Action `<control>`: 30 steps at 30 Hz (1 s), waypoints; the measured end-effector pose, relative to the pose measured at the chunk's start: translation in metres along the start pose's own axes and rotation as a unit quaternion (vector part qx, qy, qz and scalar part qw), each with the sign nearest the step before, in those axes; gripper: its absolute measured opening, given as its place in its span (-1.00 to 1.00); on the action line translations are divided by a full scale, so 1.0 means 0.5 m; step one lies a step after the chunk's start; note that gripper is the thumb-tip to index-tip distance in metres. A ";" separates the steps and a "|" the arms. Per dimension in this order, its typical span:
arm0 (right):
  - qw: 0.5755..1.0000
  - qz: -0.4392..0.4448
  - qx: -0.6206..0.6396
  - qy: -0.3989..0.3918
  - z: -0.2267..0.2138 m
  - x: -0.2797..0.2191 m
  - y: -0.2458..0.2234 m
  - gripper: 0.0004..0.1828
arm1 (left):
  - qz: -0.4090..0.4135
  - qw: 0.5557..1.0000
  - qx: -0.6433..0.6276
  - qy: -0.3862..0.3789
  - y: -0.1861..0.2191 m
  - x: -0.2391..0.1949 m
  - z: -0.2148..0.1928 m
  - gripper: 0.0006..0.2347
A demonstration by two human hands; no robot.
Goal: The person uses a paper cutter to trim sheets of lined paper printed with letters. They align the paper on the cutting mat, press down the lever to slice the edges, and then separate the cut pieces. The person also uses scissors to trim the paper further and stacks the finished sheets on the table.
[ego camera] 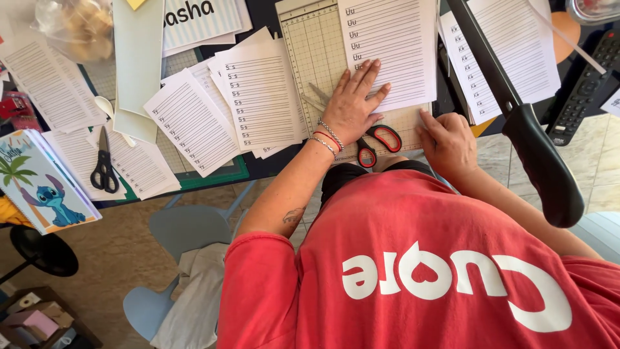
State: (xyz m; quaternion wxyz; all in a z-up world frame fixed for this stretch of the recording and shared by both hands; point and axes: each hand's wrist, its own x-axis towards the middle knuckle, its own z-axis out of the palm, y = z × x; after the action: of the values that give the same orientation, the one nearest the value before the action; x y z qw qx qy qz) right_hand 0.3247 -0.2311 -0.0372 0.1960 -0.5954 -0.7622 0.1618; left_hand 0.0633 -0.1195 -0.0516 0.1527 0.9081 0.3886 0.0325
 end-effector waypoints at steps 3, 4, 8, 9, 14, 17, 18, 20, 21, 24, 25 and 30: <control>1.000 0.020 -0.010 -0.012 0.004 -0.008 -0.002 -0.56 | 0.004 1.000 -0.005 0.005 0.001 -0.003 0.001 -0.39; 0.999 0.036 -0.019 -0.017 0.006 -0.009 -0.002 -0.54 | 0.007 1.000 -0.007 0.008 -0.001 -0.003 0.002 -0.40; 0.998 0.050 -0.020 -0.033 0.000 -0.001 -0.006 -0.48 | 0.009 1.000 -0.012 0.019 0.000 -0.004 0.004 -0.40; 0.998 0.051 -0.015 -0.031 0.002 0.000 -0.004 -0.48 | 0.008 1.000 -0.011 0.012 0.000 -0.003 0.001 -0.42; 0.997 0.056 0.060 0.014 -0.032 0.011 0.024 -0.53 | 0.003 1.000 -0.005 0.010 -0.004 0.002 0.002 -0.52; 0.939 0.275 0.199 0.048 -0.159 0.040 0.027 -0.64 | 0.003 0.998 -0.001 0.057 -0.002 0.000 0.026 -0.65; 0.940 0.244 0.219 0.100 -0.240 0.058 0.004 -0.70 | 0.013 0.998 0.020 0.057 -0.002 0.000 0.037 -0.65; 0.935 0.204 0.241 0.161 -0.362 0.062 -0.027 -0.74 | 0.025 0.996 0.051 0.063 -0.011 0.003 0.041 -0.63; 0.934 0.180 0.281 0.126 -0.406 0.040 -0.033 -0.60 | 0.026 0.995 0.067 0.068 -0.009 0.001 0.042 -0.61; 0.973 0.065 0.215 0.056 -0.535 0.072 -0.193 -0.29 | 0.043 0.990 0.096 0.089 -0.017 0.003 0.045 -0.62; 0.994 -0.018 0.105 0.011 -0.579 0.096 -0.272 -0.13 | 0.058 0.988 0.103 0.103 -0.021 0.004 0.047 -0.65; 0.995 0.029 -0.070 0.060 -0.517 0.058 -0.314 -0.36 | 0.074 0.978 0.141 0.133 -0.023 0.008 0.031 -0.55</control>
State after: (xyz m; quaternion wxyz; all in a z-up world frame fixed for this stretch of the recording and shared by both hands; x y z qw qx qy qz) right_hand 0.3128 -0.2370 0.2662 0.1944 -0.6384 -0.7407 0.0779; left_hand 0.0610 -0.1130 -0.0698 -0.0328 0.9342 0.3381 0.1089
